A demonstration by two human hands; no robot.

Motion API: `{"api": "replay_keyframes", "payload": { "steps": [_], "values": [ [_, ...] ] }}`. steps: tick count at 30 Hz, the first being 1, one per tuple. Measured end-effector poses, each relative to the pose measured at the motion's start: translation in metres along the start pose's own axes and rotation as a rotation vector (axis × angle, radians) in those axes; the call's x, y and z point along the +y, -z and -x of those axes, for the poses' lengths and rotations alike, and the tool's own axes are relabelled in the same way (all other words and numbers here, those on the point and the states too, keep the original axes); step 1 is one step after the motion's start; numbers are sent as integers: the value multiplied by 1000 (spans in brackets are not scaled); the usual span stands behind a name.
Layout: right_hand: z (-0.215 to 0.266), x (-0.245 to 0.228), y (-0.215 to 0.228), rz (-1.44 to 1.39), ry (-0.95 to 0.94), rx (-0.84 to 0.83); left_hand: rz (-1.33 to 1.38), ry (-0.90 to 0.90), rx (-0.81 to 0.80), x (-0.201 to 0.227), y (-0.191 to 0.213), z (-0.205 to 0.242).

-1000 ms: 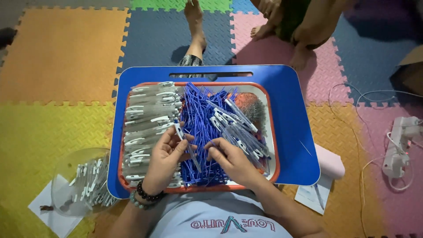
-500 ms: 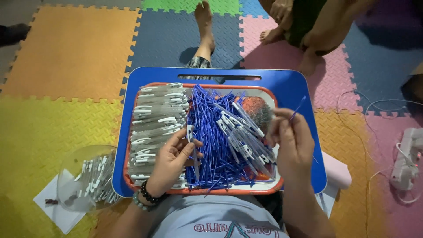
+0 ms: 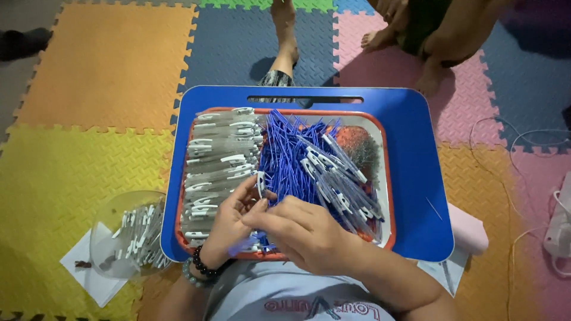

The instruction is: Manually assembling ballpoint pens by inserting blue ink refills into white plastic barrels on a small tray.

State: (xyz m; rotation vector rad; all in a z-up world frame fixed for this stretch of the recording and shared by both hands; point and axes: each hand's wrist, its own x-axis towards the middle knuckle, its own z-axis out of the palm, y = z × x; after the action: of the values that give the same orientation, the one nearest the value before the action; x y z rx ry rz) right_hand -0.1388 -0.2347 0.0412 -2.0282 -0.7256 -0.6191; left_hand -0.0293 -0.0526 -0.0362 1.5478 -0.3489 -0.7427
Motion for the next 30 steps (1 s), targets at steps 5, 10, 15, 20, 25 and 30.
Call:
{"api": "replay_keyframes", "payload": {
  "steps": [5,10,15,20,25,30],
  "values": [
    [-1,32,12,190,-62,12,-50,102,2,12,-4,5],
    [9,30,20,215,-73,21,-147,115,-1,11,-5,3],
    [23,38,25,441,-164,27,-67,135,-46,14,-12,3],
    [22,13,19,136,-83,-39,-104,83,-55,6,-13,1],
    [44,34,21,188,-187,52,5,130,-63,8,-15,2],
    [88,76,23,375,-366,21,-68,138,-76,16,-19,3]
  ]
}}
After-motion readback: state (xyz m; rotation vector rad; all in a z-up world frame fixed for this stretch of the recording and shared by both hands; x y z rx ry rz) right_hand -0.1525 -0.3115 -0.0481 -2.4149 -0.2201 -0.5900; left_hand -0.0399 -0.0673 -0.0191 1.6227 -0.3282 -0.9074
